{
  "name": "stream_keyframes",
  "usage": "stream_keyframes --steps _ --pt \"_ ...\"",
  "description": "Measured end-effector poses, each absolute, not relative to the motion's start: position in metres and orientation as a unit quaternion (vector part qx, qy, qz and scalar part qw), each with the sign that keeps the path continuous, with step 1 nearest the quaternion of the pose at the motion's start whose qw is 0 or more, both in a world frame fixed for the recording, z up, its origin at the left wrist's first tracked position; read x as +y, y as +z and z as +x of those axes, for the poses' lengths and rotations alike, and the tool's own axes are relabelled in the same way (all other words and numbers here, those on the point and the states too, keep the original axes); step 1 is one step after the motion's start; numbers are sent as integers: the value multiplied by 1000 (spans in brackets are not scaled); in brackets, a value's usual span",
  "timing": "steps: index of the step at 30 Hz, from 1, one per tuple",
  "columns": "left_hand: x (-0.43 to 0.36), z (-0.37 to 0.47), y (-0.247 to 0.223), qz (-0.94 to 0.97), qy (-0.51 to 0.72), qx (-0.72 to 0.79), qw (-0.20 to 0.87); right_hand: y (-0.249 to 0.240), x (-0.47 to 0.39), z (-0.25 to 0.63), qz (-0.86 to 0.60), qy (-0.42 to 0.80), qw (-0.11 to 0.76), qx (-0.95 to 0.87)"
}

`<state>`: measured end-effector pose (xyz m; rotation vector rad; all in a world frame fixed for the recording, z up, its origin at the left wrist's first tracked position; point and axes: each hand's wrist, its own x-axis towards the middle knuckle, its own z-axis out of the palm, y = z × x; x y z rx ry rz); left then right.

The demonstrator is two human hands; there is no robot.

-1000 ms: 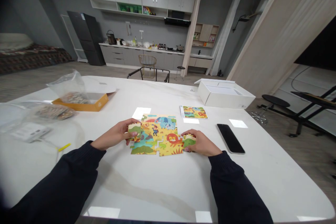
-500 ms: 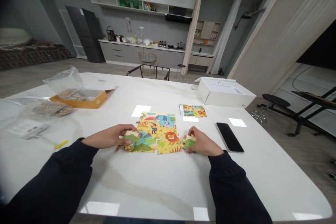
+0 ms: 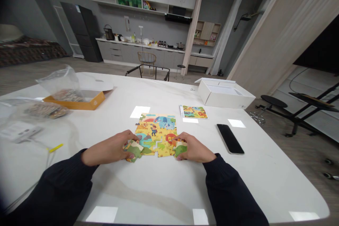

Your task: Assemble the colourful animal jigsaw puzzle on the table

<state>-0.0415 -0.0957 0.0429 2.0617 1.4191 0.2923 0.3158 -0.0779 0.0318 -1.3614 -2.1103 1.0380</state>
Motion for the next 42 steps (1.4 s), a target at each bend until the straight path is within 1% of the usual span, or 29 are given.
stream_keyframes --steps 4,10,19,24,29,33,42 --pt "-101 -38 40 773 95 558 285 29 -82 311 -514 340 187 -765" --pt "-99 -35 34 773 90 553 299 33 -86 309 -533 309 156 -772" --pt "-100 -31 35 783 120 525 313 29 -83 304 -504 328 204 -772" --pt "-99 -32 34 791 142 497 329 26 -82 299 -496 372 231 -749" --pt "-99 -33 31 781 139 517 322 23 -85 288 -441 405 263 -756" --pt "-101 -33 33 774 123 539 310 23 -88 284 -441 390 261 -765" --pt "-110 -31 33 772 127 555 283 24 -92 279 -432 428 256 -751"
